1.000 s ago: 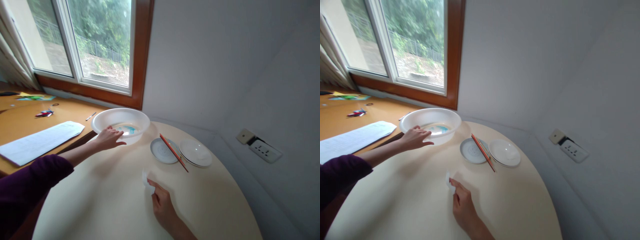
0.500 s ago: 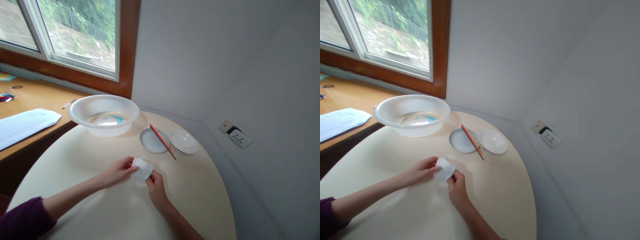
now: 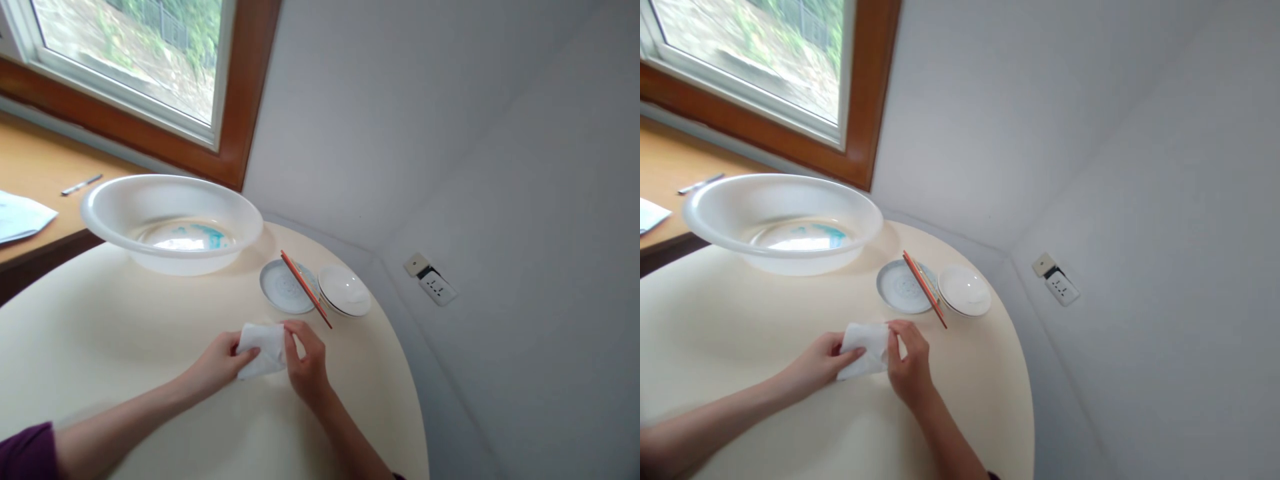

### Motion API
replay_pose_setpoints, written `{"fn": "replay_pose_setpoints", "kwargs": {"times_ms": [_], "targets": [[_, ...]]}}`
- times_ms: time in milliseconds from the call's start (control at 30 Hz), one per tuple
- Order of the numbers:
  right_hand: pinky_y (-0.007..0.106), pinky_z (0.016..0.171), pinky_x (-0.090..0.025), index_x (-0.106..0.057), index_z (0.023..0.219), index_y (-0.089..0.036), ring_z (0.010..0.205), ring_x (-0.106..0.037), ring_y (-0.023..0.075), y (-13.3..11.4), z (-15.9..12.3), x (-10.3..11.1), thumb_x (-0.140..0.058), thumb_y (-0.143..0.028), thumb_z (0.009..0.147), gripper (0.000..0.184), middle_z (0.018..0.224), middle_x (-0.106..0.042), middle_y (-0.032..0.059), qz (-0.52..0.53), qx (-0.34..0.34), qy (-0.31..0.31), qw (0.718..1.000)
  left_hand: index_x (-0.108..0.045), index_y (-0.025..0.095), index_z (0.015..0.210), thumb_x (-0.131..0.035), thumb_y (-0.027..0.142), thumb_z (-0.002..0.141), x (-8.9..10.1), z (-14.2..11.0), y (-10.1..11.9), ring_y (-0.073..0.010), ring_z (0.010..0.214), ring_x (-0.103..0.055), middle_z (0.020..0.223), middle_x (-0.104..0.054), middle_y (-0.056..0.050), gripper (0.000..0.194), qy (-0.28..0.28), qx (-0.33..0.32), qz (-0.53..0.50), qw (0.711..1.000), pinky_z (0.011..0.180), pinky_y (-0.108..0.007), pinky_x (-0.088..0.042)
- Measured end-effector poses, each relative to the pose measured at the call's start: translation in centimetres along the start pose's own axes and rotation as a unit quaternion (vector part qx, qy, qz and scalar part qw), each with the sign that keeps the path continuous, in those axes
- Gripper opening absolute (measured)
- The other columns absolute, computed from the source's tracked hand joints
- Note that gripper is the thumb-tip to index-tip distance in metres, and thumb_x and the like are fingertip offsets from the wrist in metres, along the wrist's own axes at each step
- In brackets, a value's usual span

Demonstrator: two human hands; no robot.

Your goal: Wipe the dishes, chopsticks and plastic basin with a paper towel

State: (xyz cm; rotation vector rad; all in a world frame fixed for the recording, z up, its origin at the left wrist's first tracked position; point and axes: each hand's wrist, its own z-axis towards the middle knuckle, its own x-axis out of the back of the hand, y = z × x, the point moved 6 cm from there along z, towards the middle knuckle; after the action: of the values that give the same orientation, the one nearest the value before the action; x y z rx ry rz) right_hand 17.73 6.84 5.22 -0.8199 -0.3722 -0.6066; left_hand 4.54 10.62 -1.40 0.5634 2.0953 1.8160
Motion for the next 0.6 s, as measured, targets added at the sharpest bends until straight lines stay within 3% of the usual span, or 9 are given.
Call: {"fn": "replay_pose_setpoints", "kwargs": {"times_ms": [100,167,233,300,400,500,600], "targets": [[0.034,0.091,-0.044,-0.057,0.103,-0.015,0.099,-0.058,0.0187,1.7,3.9,0.3,-0.036,-0.015,0.086,0.027,0.099,-0.064,0.0108,-0.128,0.015,-0.002,0.992,-0.062,0.013,0.069,-0.057,0.045,0.060,-0.3,-0.3,0.5,-0.0163,0.058,-0.049,0.060,-0.059,-0.001,0.034,-0.020,0.002,0.006,1.000,0.053,-0.025,-0.036],[0.035,0.098,-0.039,-0.047,0.119,-0.009,0.114,-0.049,0.0212,3.7,6.8,-0.3,-0.040,-0.013,0.082,0.038,0.118,-0.055,0.0161,-0.232,-0.036,-0.051,0.971,-0.063,0.013,0.071,-0.056,0.044,0.060,-0.4,-0.4,0.6,-0.0167,0.058,-0.050,0.062,-0.061,-0.001,0.033,-0.028,0.000,0.007,1.000,0.053,-0.025,-0.036],[0.036,0.099,-0.037,-0.036,0.129,-0.006,0.120,-0.044,0.0245,6.0,9.0,-1.2,-0.045,-0.013,0.079,0.051,0.127,-0.047,0.0197,-0.362,-0.118,-0.128,0.916,-0.062,0.013,0.070,-0.056,0.044,0.060,-0.4,-0.4,0.5,-0.0169,0.058,-0.050,0.062,-0.061,-0.002,0.033,-0.030,-0.003,0.004,1.000,0.053,-0.025,-0.037],[0.037,0.093,-0.041,-0.037,0.127,-0.005,0.113,-0.050,0.0266,7.7,10.5,-2.0,-0.047,-0.010,0.078,0.050,0.122,-0.049,0.0223,-0.438,-0.167,-0.185,0.864,-0.062,0.013,0.070,-0.056,0.044,0.060,-0.4,-0.4,0.4,-0.0170,0.058,-0.051,0.061,-0.061,-0.002,0.033,-0.032,-0.005,0.005,0.999,0.051,-0.025,-0.037],[0.037,0.084,-0.045,-0.046,0.116,-0.002,0.102,-0.057,0.0278,8.9,11.6,-2.9,-0.046,-0.006,0.078,0.037,0.110,-0.055,0.0251,-0.472,-0.191,-0.207,0.836,-0.062,0.013,0.070,-0.056,0.044,0.060,-0.4,-0.2,0.2,-0.0175,0.059,-0.052,0.062,-0.063,-0.002,0.033,-0.036,-0.008,0.007,0.999,0.052,-0.025,-0.038],[0.037,0.082,-0.045,-0.049,0.113,-0.001,0.103,-0.058,0.0287,9.5,12.0,-3.6,-0.046,-0.006,0.081,0.033,0.110,-0.055,0.0273,-0.490,-0.202,-0.221,0.818,-0.063,0.013,0.071,-0.055,0.043,0.061,-0.3,-0.2,0.1,-0.0185,0.062,-0.054,0.066,-0.065,-0.004,0.032,-0.039,-0.012,0.004,0.999,0.055,-0.026,-0.039],[0.036,0.083,-0.045,-0.053,0.111,-0.004,0.101,-0.060,0.0275,9.8,11.9,-4.3,-0.044,-0.007,0.083,0.029,0.106,-0.060,0.0239,-0.491,-0.205,-0.249,0.809,-0.064,0.013,0.072,-0.054,0.042,0.062,-0.4,-0.1,0.0,-0.0178,0.060,-0.053,0.067,-0.065,-0.004,0.033,-0.046,-0.021,0.004,0.999,0.053,-0.025,-0.039]]}}
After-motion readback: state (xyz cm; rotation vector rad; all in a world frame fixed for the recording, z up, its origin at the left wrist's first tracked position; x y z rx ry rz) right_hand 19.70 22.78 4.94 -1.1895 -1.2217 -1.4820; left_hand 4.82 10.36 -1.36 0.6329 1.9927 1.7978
